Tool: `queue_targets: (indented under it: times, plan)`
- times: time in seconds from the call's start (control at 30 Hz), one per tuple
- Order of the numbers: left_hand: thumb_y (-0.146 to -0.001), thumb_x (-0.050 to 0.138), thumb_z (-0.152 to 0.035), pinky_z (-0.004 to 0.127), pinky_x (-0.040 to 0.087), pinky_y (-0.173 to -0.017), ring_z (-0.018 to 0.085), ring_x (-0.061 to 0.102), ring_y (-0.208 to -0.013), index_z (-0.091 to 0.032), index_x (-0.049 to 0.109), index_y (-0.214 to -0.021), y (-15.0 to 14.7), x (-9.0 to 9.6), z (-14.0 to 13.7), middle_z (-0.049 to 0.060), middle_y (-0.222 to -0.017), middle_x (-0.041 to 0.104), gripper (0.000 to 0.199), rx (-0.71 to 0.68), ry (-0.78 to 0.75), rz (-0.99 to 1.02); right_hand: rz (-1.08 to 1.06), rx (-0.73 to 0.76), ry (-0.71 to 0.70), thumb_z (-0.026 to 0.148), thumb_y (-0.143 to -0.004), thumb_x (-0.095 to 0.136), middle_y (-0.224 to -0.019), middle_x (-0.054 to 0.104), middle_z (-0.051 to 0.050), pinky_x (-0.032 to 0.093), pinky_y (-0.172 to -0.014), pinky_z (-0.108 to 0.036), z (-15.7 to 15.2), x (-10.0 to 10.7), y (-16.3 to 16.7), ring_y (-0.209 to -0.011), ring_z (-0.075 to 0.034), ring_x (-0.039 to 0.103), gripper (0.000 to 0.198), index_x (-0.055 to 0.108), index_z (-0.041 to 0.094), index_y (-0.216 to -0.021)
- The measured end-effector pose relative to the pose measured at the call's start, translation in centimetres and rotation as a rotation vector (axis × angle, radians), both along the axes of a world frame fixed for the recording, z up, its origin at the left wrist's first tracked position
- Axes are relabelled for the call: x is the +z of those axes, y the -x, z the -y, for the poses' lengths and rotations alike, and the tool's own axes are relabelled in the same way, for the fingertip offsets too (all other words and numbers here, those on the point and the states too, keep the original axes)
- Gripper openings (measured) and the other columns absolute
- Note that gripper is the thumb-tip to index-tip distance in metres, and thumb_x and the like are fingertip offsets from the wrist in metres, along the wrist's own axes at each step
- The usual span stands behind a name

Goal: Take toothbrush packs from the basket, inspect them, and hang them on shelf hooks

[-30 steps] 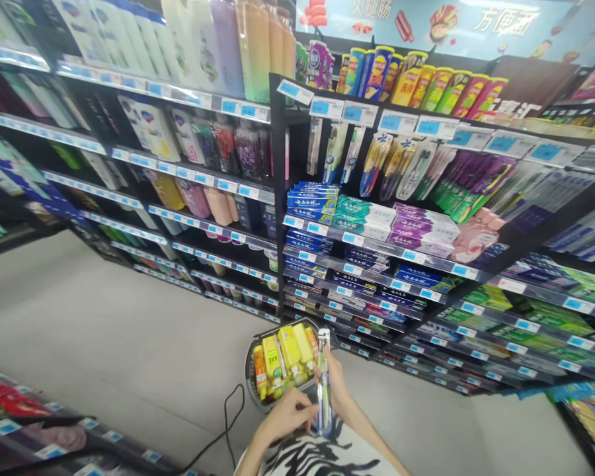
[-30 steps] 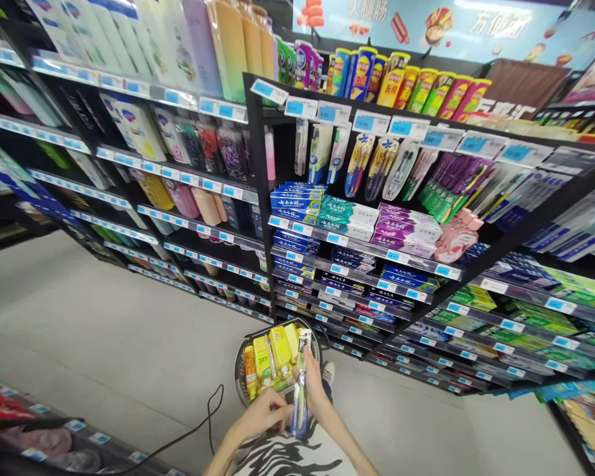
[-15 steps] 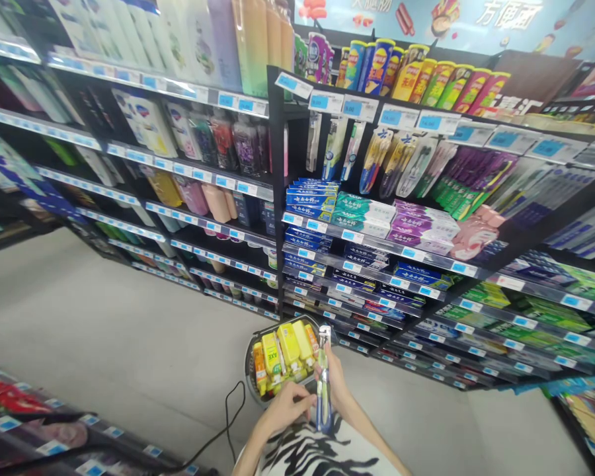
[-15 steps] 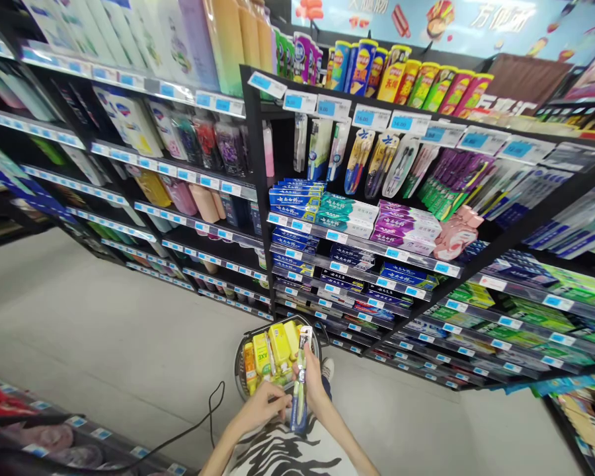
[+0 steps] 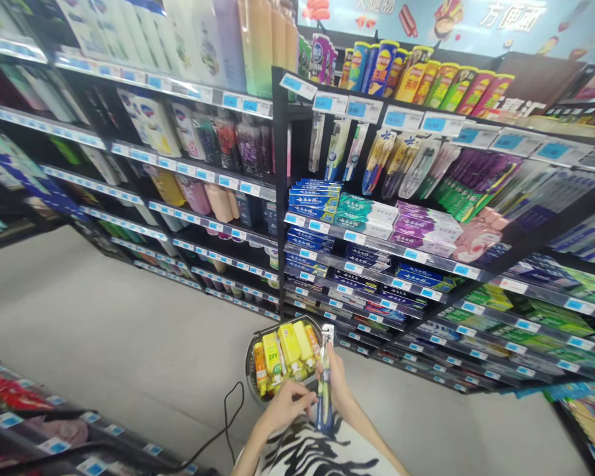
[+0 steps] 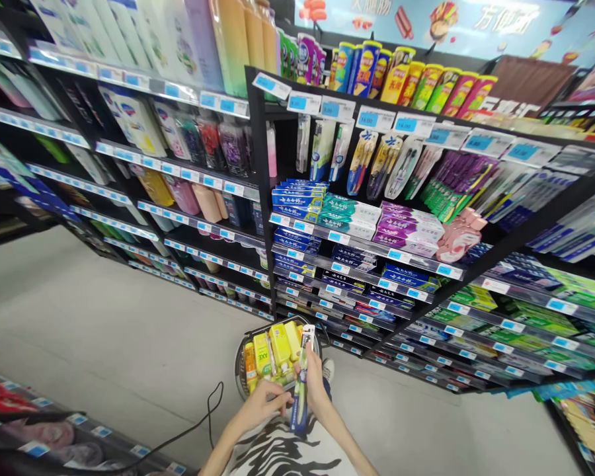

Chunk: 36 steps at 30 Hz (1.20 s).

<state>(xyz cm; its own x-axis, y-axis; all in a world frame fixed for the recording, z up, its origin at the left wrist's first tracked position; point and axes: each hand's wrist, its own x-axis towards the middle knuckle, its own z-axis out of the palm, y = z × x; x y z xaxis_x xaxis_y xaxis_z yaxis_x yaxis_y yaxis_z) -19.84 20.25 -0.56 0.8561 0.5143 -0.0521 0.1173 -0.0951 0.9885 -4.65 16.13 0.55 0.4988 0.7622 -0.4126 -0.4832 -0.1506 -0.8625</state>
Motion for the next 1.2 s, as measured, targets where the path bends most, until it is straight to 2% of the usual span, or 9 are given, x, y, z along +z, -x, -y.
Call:
queue_targets:
  times: [0.13, 0.23, 0.33, 0.43, 0.53, 0.77, 0.83, 1.03, 1.2]
  plan:
    - [-0.095, 0.056, -0.044, 0.026, 0.046, -0.078, 0.019, 0.069, -0.079, -0.017, 0.079, -0.065, 0.1, 0.7, 0.2, 0.006, -0.076, 0.075, 0.046, -0.057, -0.011, 0.021, 0.071, 0.068, -0.081, 0.078, -0.08, 0.056, -0.045, 0.044, 0.005, 0.031, -0.042, -0.02, 0.8, 3.0, -0.6, -0.038, -0.008, 0.039, 0.062, 0.059, 0.015, -0.081]
    - [-0.093, 0.058, -0.042, 0.025, 0.046, -0.079, 0.019, 0.069, -0.08, -0.018, 0.08, -0.069, 0.2, 1.5, 0.6, 0.005, -0.08, 0.076, 0.041, -0.145, 0.01, 0.009, 0.02, 0.309, -0.117, 0.073, -0.081, 0.06, -0.042, 0.045, 0.004, 0.031, -0.04, -0.02, 1.5, 4.5, -0.8, -0.035, -0.009, 0.037, 0.058, 0.061, 0.015, -0.08]
    - [-0.091, 0.06, -0.037, 0.025, 0.046, -0.08, 0.019, 0.068, -0.082, -0.018, 0.08, -0.072, 0.1, 2.0, 1.0, 0.004, -0.084, 0.077, 0.033, -0.219, 0.013, -0.05, -0.046, 0.506, -0.11, 0.071, -0.079, 0.063, -0.041, 0.046, 0.003, 0.029, -0.037, -0.021, 1.9, 4.7, -0.3, -0.033, -0.009, 0.037, 0.058, 0.063, 0.014, -0.079]
    - [-0.085, 0.064, -0.029, 0.025, 0.045, -0.086, 0.019, 0.065, -0.089, -0.019, 0.078, -0.071, 0.0, 2.2, 1.3, 0.002, -0.082, 0.075, 0.022, -0.187, -0.021, -0.111, -0.082, 0.579, -0.082, 0.072, -0.076, 0.065, -0.041, 0.048, 0.002, 0.026, -0.037, -0.021, 2.1, 4.2, 0.4, -0.033, -0.009, 0.036, 0.059, 0.065, 0.013, -0.08]
    - [-0.085, 0.063, -0.028, 0.025, 0.044, -0.089, 0.02, 0.063, -0.093, -0.019, 0.076, -0.069, 0.0, 2.3, 1.4, 0.001, -0.081, 0.075, 0.023, -0.175, -0.026, -0.133, -0.074, 0.631, -0.065, 0.072, -0.076, 0.065, -0.043, 0.05, 0.002, 0.025, -0.038, -0.021, 1.9, 3.8, 0.7, -0.034, -0.009, 0.038, 0.06, 0.065, 0.012, -0.083]
    - [-0.083, 0.061, -0.025, 0.025, 0.045, -0.091, 0.019, 0.066, -0.089, -0.015, 0.073, -0.079, 0.2, 3.0, 1.3, 0.001, -0.079, 0.075, 0.016, -0.181, 0.016, -0.163, -0.073, 0.662, -0.076, 0.072, -0.078, 0.065, -0.043, 0.05, 0.003, 0.027, -0.036, -0.021, 1.8, 2.7, 0.2, -0.034, -0.009, 0.038, 0.058, 0.06, 0.014, -0.083]
    - [-0.085, 0.061, -0.027, 0.025, 0.044, -0.093, 0.019, 0.065, -0.091, -0.016, 0.074, -0.076, 0.1, 3.1, 1.4, 0.002, -0.081, 0.075, 0.019, -0.185, -0.004, -0.144, -0.064, 0.655, -0.074, 0.071, -0.079, 0.065, -0.044, 0.05, 0.003, 0.027, -0.036, -0.021, 1.8, 2.5, 0.0, -0.035, -0.008, 0.038, 0.058, 0.06, 0.014, -0.083]
    - [-0.088, 0.056, -0.024, 0.023, 0.046, -0.086, 0.016, 0.066, -0.081, -0.017, 0.078, -0.075, -0.4, 2.9, 1.4, 0.001, -0.082, 0.074, 0.026, -0.151, -0.04, -0.046, -0.069, 0.533, -0.062, 0.07, -0.083, 0.062, -0.045, 0.049, 0.003, 0.027, -0.039, -0.022, 2.0, 3.2, -0.1, -0.037, -0.009, 0.039, 0.055, 0.058, 0.015, -0.085]
    - [-0.089, 0.057, -0.03, 0.024, 0.045, -0.09, 0.018, 0.066, -0.085, -0.017, 0.076, -0.076, -0.6, 2.9, 1.4, 0.002, -0.088, 0.074, 0.026, -0.088, -0.061, -0.041, -0.098, 0.455, -0.03, 0.074, -0.079, 0.063, -0.044, 0.047, 0.003, 0.027, -0.04, -0.023, 2.0, 3.6, -0.2, -0.037, -0.01, 0.04, 0.061, 0.061, 0.014, -0.089]
